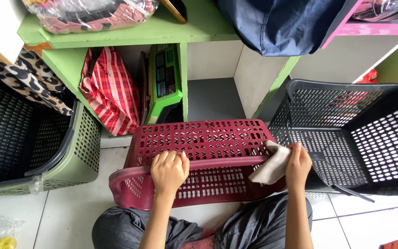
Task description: The person sits on the floor and wipes the inside and outside of a maroon plastic basket with a white cloth. They rotate the basket to clean different sides and the bottom, then place it upright.
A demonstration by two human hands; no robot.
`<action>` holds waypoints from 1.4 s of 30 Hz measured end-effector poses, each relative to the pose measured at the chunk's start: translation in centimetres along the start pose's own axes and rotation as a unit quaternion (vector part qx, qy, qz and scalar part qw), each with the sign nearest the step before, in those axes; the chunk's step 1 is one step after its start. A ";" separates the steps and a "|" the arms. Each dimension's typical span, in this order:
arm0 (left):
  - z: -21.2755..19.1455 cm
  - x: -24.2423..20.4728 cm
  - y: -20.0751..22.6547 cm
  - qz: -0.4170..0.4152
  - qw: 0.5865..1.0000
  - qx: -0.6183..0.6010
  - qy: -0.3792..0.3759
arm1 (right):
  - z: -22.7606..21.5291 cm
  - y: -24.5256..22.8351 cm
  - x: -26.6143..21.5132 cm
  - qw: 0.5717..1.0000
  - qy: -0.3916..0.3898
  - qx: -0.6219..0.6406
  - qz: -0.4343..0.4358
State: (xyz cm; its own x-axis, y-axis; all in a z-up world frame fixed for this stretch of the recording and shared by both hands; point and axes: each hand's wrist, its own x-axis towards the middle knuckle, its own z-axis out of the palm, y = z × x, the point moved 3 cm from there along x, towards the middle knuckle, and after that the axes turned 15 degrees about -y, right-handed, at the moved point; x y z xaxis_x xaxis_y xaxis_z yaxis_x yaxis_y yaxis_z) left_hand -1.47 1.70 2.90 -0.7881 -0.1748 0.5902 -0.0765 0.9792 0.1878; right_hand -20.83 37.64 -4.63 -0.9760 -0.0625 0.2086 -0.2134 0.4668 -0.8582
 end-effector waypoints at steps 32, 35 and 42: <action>-0.6 -1.1 -4.7 -0.052 0.998 0.016 0.038 | 5.5 -2.1 -3.5 0.978 0.111 0.152 -0.094; 0.6 -0.2 -3.7 -0.054 0.998 0.004 -0.028 | 5.8 -4.1 -3.2 0.958 0.130 0.158 -0.201; 0.7 -0.4 -1.3 -0.043 0.999 0.012 0.021 | 13.7 -14.6 -8.6 0.892 -0.143 -0.209 -0.374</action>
State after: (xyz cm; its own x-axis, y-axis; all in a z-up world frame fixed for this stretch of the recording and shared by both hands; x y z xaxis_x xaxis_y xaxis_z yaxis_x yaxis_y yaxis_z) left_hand -1.50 0.55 1.88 -0.7522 -0.2624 0.6044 -0.1577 0.9623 0.2214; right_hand -9.90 19.29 -0.27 -0.5512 -0.6891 0.4705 -0.8332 0.4843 -0.2668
